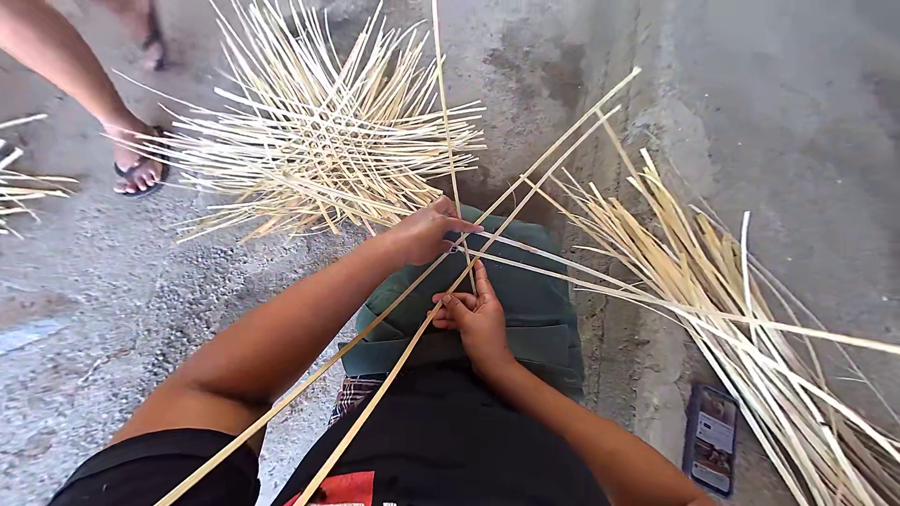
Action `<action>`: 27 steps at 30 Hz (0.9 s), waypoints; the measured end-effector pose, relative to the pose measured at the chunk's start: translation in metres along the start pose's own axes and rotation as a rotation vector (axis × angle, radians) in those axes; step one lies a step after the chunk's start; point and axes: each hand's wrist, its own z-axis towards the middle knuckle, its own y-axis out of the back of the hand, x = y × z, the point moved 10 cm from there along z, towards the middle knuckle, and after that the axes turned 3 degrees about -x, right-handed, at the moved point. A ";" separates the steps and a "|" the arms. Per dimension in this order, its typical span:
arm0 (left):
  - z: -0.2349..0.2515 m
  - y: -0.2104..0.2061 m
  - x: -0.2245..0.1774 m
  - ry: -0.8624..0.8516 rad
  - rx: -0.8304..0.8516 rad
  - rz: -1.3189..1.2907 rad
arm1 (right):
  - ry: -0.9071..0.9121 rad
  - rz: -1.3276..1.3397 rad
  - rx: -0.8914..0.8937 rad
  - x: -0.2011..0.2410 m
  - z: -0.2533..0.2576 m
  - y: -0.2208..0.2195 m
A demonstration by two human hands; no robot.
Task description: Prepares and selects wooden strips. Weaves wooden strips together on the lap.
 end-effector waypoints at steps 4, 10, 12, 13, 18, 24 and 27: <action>-0.003 0.003 -0.005 0.060 -0.038 0.147 | 0.005 -0.018 -0.012 -0.002 0.001 -0.002; -0.003 0.008 -0.016 0.104 -0.058 0.272 | -0.015 -0.002 -0.006 -0.003 0.003 -0.002; 0.000 0.006 -0.016 0.072 -0.044 0.170 | -0.015 0.001 -0.003 -0.003 0.003 -0.002; 0.000 0.005 -0.014 0.064 -0.029 0.128 | -0.011 -0.003 0.001 -0.003 0.003 -0.002; 0.002 0.001 -0.005 0.011 0.007 0.042 | 0.010 -0.026 0.006 -0.005 0.004 -0.003; 0.004 0.000 -0.006 0.055 0.033 0.067 | 0.015 -0.075 0.011 -0.005 0.006 -0.004; 0.004 0.000 -0.008 0.063 0.041 0.071 | 0.009 -0.087 0.009 -0.005 0.006 -0.003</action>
